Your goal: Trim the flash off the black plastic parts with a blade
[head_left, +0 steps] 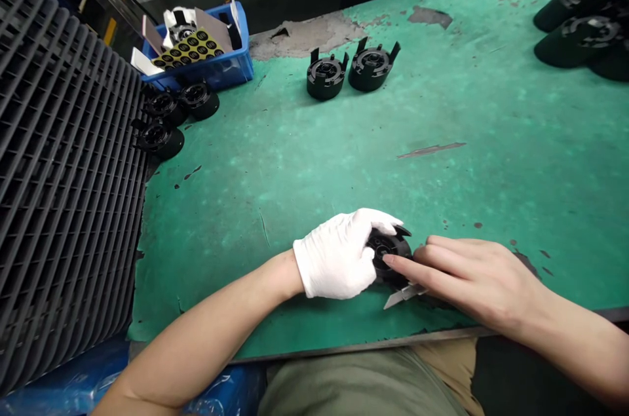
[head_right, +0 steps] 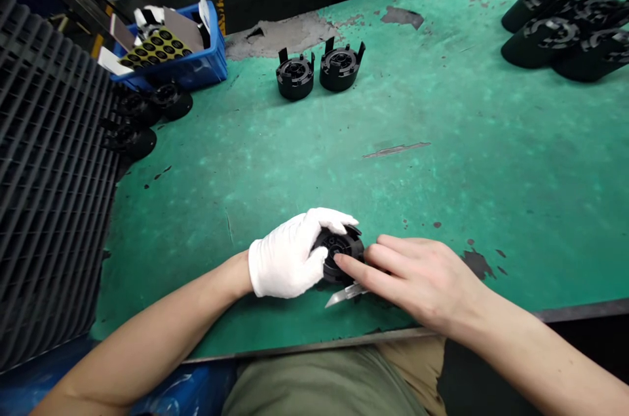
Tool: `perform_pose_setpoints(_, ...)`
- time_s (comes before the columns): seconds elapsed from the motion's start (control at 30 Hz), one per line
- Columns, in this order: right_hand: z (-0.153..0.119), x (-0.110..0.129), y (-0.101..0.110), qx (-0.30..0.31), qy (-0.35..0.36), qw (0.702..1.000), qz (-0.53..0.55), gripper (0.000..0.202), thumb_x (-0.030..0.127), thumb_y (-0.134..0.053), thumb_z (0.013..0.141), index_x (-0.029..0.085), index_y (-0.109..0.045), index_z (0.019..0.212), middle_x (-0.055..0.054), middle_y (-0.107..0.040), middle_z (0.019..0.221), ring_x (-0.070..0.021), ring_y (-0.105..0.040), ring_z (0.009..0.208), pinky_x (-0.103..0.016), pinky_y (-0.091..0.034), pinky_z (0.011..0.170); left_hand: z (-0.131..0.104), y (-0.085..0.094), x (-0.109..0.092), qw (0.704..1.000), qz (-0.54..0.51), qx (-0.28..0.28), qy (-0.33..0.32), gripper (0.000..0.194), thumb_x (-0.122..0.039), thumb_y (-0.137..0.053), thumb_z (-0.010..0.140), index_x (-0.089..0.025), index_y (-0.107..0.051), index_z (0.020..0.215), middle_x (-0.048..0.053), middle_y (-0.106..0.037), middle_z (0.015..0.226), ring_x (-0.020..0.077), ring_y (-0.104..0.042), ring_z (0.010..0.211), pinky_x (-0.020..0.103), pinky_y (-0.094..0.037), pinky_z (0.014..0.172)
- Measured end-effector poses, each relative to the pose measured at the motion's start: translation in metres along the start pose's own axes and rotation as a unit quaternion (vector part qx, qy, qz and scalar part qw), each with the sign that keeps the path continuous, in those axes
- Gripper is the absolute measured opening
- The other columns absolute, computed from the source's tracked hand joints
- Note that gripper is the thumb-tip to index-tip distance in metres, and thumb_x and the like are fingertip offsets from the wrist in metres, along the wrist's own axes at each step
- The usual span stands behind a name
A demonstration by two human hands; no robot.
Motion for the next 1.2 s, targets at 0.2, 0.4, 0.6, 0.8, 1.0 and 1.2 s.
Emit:
perform_pose_setpoints(0.2,-0.007,0.001,-0.003,-0.009,-0.001,1.0,-0.014,0.068,0.001,-0.067,0.116,0.022,-0.068,0.18,0.003,-0.073,0.095,-0.0199,-0.064,0.082,-0.039,-0.049,0.074,0.002,0.001,-0.001,1.0,0.0,0.001,0.006,0.05,-0.017,-0.065,0.108,-0.024,-0.059,0.157,0.022,-0.08,0.178,0.0391,-0.083,0.166,0.065,-0.068,0.143)
perform_pose_setpoints(0.4,-0.014,0.002,-0.004,-0.01,-0.015,1.0,0.001,0.073,-0.002,-0.064,0.115,0.02,-0.064,0.184,-0.001,-0.081,0.104,-0.0221,-0.07,0.088,-0.04,-0.053,0.078,0.003,0.002,-0.003,1.0,-0.012,0.01,0.021,0.054,-0.016,-0.068,0.104,-0.025,-0.059,0.157,0.021,-0.079,0.18,0.0393,-0.083,0.165,0.066,-0.067,0.144)
perform_pose_setpoints(0.6,-0.008,0.001,0.001,-0.009,-0.02,0.999,0.037,0.044,0.006,-0.062,0.122,0.025,-0.077,0.159,0.0,-0.076,0.098,-0.0208,-0.067,0.082,-0.038,-0.048,0.073,0.0,0.0,0.002,1.0,-0.009,0.004,0.0,0.054,-0.015,-0.066,0.104,-0.025,-0.056,0.157,0.022,-0.077,0.181,0.0392,-0.081,0.167,0.066,-0.066,0.145)
perform_pose_setpoints(0.8,-0.011,-0.001,0.025,0.01,-0.121,0.99,0.07,0.028,0.04,-0.067,0.131,0.024,-0.078,0.151,-0.006,-0.08,0.103,-0.0228,-0.077,0.077,-0.036,-0.058,0.064,-0.002,-0.002,0.007,1.0,0.002,-0.023,-0.009,0.064,-0.014,-0.07,0.097,-0.026,-0.054,0.158,0.025,-0.069,0.184,0.0438,-0.075,0.171,0.072,-0.065,0.143)
perform_pose_setpoints(1.0,-0.014,0.009,0.043,0.036,-0.122,0.992,-0.001,0.055,0.026,-0.057,0.129,0.026,-0.066,0.184,-0.006,-0.079,0.101,-0.0255,-0.074,0.075,-0.041,-0.053,0.06,-0.004,0.0,0.008,1.0,-0.005,-0.016,-0.027,0.064,-0.017,-0.069,0.101,-0.026,-0.051,0.161,0.023,-0.074,0.172,0.0426,-0.08,0.16,0.07,-0.069,0.136)
perform_pose_setpoints(1.2,0.002,-0.004,0.051,0.048,-0.083,0.995,0.024,0.057,0.012,-0.055,0.122,0.031,-0.074,0.172,-0.006,-0.082,0.102,-0.0269,-0.079,0.082,-0.041,-0.056,0.064,-0.003,0.005,0.008,1.0,0.001,0.004,-0.017,0.058,-0.018,-0.069,0.105,-0.027,-0.053,0.16,0.022,-0.075,0.173,0.0412,-0.08,0.159,0.069,-0.069,0.137)
Point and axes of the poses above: each hand's wrist, its own z-axis towards the middle knuckle, its own y-axis out of the back of the hand, x = y × z, the point moved 1 cm from there along z, towards the middle knuckle
